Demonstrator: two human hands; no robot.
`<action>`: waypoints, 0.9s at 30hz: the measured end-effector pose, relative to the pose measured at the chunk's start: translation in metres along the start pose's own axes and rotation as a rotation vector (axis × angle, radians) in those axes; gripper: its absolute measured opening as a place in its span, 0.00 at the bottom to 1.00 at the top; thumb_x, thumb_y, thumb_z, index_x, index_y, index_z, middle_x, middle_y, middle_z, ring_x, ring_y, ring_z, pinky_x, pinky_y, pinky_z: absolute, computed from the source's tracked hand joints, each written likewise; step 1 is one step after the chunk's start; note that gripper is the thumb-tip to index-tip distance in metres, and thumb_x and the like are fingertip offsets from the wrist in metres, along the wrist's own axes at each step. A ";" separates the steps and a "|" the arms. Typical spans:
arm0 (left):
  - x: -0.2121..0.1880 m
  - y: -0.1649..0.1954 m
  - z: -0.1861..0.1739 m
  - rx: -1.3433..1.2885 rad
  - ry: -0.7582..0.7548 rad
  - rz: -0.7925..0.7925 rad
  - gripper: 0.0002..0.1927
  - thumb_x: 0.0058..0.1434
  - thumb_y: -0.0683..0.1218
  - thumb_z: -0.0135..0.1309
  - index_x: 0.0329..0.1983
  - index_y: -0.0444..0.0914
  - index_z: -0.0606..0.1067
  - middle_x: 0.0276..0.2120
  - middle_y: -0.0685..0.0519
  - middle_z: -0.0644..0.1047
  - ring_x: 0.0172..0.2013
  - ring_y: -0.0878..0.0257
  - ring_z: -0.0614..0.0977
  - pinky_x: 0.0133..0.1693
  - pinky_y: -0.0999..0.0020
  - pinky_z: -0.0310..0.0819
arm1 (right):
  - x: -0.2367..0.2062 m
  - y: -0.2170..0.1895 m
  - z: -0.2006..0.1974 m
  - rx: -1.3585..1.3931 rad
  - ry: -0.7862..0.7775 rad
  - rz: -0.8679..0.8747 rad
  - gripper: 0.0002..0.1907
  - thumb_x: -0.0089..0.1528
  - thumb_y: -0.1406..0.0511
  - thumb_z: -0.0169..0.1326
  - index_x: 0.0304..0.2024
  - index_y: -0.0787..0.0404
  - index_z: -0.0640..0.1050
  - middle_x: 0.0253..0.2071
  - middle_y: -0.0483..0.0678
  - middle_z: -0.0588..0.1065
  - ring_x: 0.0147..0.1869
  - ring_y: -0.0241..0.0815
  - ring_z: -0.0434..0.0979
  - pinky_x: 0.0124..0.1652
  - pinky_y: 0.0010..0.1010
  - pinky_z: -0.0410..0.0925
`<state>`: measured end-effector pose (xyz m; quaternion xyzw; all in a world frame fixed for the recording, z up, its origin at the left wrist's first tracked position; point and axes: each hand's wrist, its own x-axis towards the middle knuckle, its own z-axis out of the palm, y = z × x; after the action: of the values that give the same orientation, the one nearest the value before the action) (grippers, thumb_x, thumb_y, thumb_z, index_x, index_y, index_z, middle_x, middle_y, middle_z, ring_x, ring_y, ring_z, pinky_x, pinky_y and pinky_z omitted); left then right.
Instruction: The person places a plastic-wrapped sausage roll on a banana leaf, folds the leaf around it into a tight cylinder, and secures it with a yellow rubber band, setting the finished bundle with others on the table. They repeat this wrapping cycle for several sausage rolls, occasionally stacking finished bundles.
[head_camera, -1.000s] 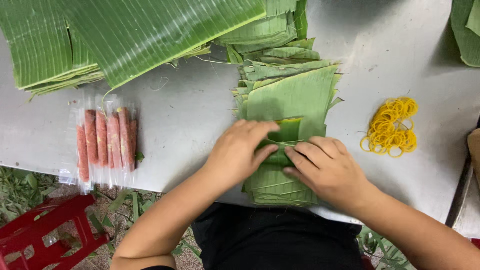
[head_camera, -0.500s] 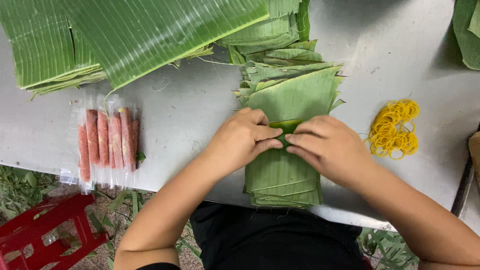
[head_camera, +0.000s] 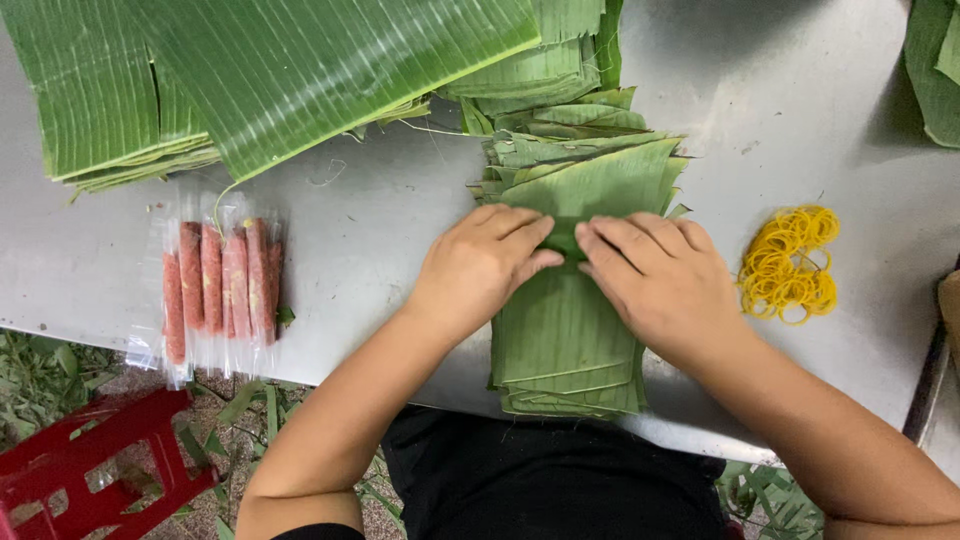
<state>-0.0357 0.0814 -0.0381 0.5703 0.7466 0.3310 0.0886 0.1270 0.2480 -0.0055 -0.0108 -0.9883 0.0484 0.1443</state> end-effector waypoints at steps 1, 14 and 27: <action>0.000 0.002 0.001 0.043 0.024 0.016 0.23 0.60 0.51 0.64 0.55 0.37 0.75 0.49 0.47 0.79 0.51 0.49 0.79 0.52 0.58 0.75 | 0.001 -0.001 0.000 -0.036 -0.012 0.014 0.22 0.62 0.59 0.61 0.57 0.59 0.79 0.55 0.46 0.77 0.57 0.47 0.75 0.50 0.39 0.66; -0.021 0.042 -0.010 -1.006 0.098 -0.272 0.22 0.63 0.43 0.68 0.59 0.37 0.77 0.52 0.55 0.77 0.53 0.67 0.78 0.57 0.67 0.74 | -0.022 -0.003 -0.001 1.337 -0.202 0.591 0.30 0.71 0.59 0.49 0.75 0.59 0.65 0.51 0.48 0.75 0.54 0.42 0.74 0.55 0.34 0.68; -0.036 0.057 -0.007 -0.507 0.063 -0.485 0.37 0.53 0.44 0.69 0.67 0.38 0.70 0.44 0.48 0.81 0.41 0.65 0.85 0.42 0.71 0.80 | 0.001 -0.023 -0.027 0.376 0.007 -0.163 0.40 0.43 0.54 0.73 0.57 0.51 0.75 0.66 0.57 0.66 0.49 0.53 0.79 0.44 0.37 0.73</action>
<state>0.0182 0.0538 -0.0073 0.3260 0.7567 0.4924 0.2804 0.1333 0.2278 0.0227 0.0962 -0.9590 0.2199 0.1506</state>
